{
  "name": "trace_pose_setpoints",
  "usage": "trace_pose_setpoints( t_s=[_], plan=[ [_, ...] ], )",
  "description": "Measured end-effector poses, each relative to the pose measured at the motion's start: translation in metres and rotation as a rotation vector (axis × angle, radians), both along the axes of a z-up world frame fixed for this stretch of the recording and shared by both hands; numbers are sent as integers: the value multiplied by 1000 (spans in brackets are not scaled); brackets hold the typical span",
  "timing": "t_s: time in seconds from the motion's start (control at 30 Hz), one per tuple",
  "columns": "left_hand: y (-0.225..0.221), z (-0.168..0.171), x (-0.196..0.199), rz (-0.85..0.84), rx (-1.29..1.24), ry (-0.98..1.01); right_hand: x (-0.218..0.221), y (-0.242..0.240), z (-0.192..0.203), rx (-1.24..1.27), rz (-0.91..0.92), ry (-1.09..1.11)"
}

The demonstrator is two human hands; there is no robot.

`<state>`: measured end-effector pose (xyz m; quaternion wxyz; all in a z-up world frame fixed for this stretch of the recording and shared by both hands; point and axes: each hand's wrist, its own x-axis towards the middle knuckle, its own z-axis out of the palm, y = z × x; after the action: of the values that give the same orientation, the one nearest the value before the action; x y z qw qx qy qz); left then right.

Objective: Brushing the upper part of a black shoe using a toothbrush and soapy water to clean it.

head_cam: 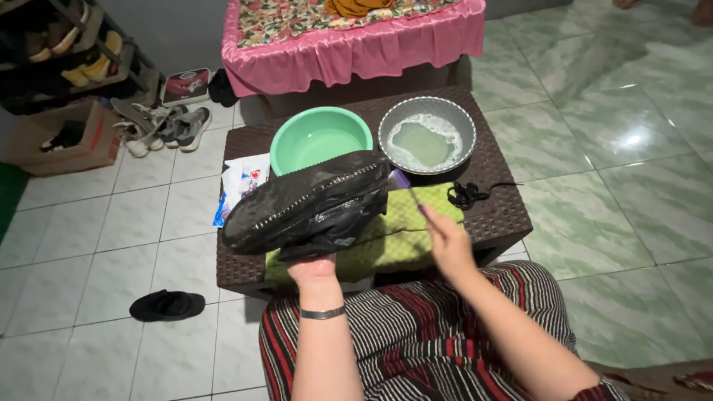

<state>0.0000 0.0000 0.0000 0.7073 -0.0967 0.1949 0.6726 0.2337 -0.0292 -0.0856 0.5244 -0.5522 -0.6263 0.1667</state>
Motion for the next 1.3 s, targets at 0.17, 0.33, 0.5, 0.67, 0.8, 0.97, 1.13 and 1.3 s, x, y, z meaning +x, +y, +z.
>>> trace_pose_setpoints(
  t_s=[0.17, 0.33, 0.5, 0.67, 0.8, 0.97, 1.13, 1.3],
  plan=[
    [6, -3, 6, -18, 18, 8, -27, -9, 44, 76, 1, 55],
    [1, 17, 4, 0, 53, 5, -8, 7, 23, 48, 15, 180],
    [-11, 16, -1, 19, 49, 12, -22, -5, 30, 75, 27, 48],
    [-9, 21, -5, 38, 70, 14, 0, -4, 25, 70, -25, 23],
    [-11, 22, -4, 55, 74, 14, -44, -21, 73, 178, 106, -51],
    [-19, 25, 21, 106, 86, 229, -49, 5, 39, 270, 73, -312],
    [-17, 16, 9, 36, 142, 89, 4, -6, -23, -178, 25, -341],
    [-8, 19, 7, -58, 228, 162, -12, 13, 36, 139, -32, -296]
  ],
)
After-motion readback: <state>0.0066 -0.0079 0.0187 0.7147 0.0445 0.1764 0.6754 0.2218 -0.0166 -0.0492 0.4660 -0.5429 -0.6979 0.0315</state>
